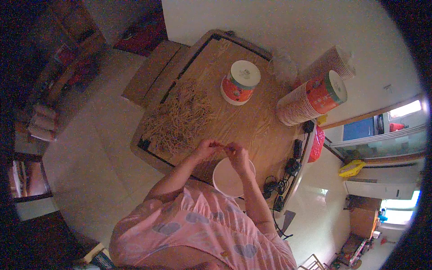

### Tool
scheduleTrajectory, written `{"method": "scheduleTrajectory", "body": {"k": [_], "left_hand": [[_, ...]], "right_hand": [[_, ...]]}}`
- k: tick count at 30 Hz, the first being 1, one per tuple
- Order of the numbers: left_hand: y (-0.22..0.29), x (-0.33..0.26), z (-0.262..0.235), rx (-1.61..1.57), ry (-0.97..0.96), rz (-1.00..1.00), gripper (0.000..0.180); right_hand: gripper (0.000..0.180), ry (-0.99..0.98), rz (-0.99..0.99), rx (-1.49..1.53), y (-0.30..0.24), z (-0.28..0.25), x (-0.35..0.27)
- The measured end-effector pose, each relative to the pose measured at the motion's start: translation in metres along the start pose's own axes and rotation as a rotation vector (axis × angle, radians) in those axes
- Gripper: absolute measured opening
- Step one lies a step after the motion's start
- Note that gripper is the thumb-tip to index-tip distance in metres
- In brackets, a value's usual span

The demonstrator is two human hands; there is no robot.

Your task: Picking up shredded brown paper fibers from a table and placing them into a small white bucket.

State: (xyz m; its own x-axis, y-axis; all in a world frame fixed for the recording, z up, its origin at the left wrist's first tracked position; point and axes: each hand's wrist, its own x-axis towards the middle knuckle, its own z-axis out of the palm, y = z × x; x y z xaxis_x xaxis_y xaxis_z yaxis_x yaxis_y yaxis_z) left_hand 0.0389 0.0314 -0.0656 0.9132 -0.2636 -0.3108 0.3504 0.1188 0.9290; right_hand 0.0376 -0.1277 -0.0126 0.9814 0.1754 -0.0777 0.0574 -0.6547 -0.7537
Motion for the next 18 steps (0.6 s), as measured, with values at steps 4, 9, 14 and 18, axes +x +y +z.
{"method": "scheduleTrajectory", "body": {"k": [4, 9, 14, 18], "left_hand": [[-0.001, 0.002, 0.000, 0.074, 0.018, -0.004, 0.017], [0.012, -0.002, 0.000, 0.018, 0.041, -0.049, 0.017], [0.010, -0.001, 0.001, 0.115, 0.076, -0.039, 0.019], [-0.020, 0.011, 0.000, 0.098, 0.155, 0.087, 0.018]], "right_hand": [[0.015, 0.009, -0.016, -0.007, 0.000, -0.001, 0.000], [0.015, 0.005, -0.059, -0.014, 0.000, -0.001, 0.001], [0.012, 0.007, -0.022, -0.057, 0.001, 0.003, 0.000], [0.011, 0.026, -0.061, -0.008, -0.001, 0.004, 0.001]]}}
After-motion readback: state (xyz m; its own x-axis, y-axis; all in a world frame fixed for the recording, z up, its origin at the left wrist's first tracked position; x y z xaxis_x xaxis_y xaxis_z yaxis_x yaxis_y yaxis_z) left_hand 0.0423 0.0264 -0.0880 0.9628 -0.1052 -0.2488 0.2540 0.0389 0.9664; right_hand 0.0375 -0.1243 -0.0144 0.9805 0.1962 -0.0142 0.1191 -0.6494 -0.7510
